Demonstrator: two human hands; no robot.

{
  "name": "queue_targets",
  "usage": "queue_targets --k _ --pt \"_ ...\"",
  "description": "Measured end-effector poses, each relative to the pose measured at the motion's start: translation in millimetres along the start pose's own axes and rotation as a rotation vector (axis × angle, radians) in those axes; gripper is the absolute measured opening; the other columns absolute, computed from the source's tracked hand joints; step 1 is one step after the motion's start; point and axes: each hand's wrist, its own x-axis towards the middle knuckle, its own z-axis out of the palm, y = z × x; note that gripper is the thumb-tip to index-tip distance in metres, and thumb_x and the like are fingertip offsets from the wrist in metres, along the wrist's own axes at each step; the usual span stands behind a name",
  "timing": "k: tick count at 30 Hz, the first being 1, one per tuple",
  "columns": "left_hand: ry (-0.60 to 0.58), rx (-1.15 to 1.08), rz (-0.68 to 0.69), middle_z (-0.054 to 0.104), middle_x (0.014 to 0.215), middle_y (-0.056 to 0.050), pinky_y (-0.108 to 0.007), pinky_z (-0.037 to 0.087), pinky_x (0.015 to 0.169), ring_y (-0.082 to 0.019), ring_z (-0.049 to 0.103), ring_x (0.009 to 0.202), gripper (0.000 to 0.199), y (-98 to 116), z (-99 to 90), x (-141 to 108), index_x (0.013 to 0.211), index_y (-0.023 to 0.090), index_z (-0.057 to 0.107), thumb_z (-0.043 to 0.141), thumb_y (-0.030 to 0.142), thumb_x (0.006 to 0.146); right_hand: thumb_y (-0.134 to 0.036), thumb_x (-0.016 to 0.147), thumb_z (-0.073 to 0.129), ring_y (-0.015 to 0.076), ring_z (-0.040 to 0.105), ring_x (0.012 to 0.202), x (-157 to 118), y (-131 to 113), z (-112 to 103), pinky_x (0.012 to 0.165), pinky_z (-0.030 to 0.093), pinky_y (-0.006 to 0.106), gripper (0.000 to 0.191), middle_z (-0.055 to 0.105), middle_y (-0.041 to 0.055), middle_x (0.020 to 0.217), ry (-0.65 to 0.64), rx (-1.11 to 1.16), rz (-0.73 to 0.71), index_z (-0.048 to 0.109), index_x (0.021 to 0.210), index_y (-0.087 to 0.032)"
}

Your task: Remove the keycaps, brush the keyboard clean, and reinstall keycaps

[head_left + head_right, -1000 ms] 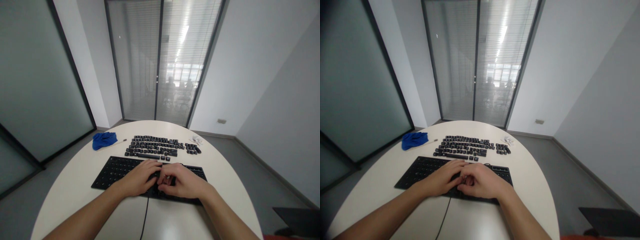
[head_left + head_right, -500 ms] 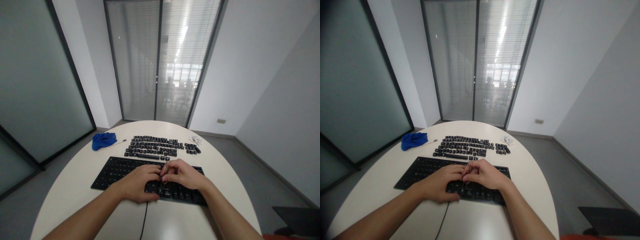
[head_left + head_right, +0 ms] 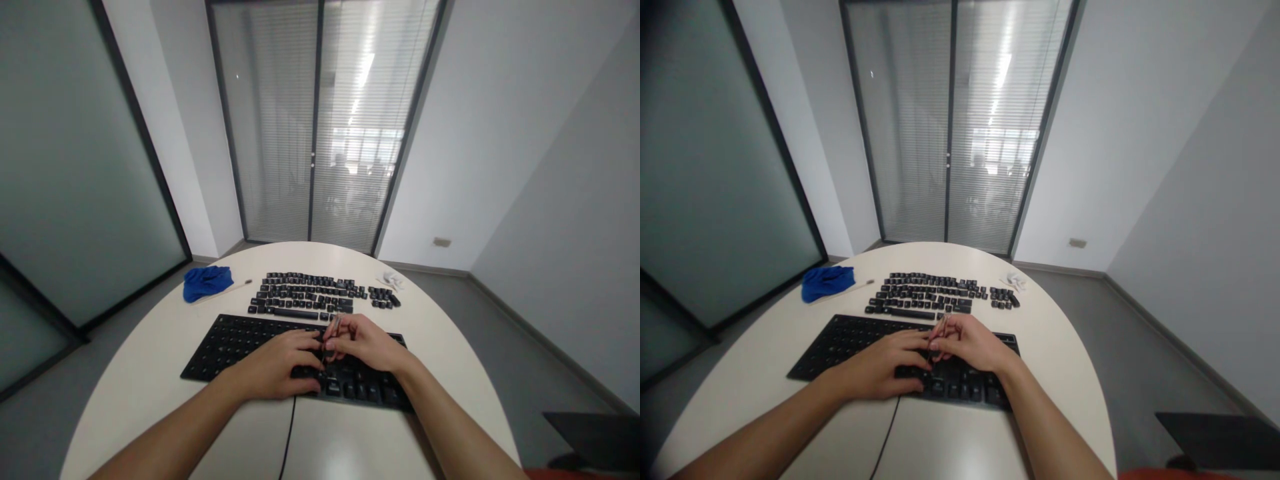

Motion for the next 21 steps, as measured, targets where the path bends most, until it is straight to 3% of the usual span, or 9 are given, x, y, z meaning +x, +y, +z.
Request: queue_targets --k 5,9,14,21 --pt "0.094 -0.001 -0.13 0.072 0.118 -0.006 -0.039 0.044 0.109 -0.024 0.059 0.123 0.025 -2.8 5.1 -1.5 0.111 0.023 0.069 0.068 0.021 0.086 -0.051 0.078 0.078 0.0176 0.072 0.07 3.8 3.6 -3.0 0.068 0.059 0.031 0.04 0.072 0.0008 0.073 0.155 -0.019 -0.03 0.06 0.092 -0.019" --pt "0.238 -0.011 -0.258 0.072 0.114 -0.006 -0.035 0.05 0.097 -0.022 0.066 0.107 0.019 -3.2 9.7 0.8 0.108 0.023 0.069 0.064 0.025 0.089 -0.053 0.077 0.078 0.0173 0.073 0.068 5.9 3.6 -5.0 0.065 0.059 0.029 0.042 0.073 0.0006 0.073 0.234 -0.005 -0.073 0.054 0.087 -0.02" --pt "0.38 -0.004 -0.375 0.074 0.102 -0.005 -0.035 0.052 0.09 -0.022 0.068 0.096 0.016 0.7 16.2 5.9 0.1 0.021 0.07 0.058 0.028 0.093 -0.05 0.077 0.079 0.0165 0.073 0.071 4.6 1.9 -2.4 0.065 0.057 0.028 0.041 0.076 0.003 0.078 0.243 0.037 -0.112 0.052 0.083 -0.02" --pt "0.468 -0.102 -0.503 0.076 0.09 -0.003 -0.033 0.052 0.083 -0.021 0.07 0.086 0.02 3.4 19.7 11.7 0.094 0.022 0.072 0.054 0.029 0.095 -0.049 0.072 0.083 0.0186 0.071 0.079 0.7 -2.6 -2.4 0.074 0.055 0.033 0.041 0.077 0.0053 0.09 0.293 -0.048 -0.128 0.055 0.073 -0.02"
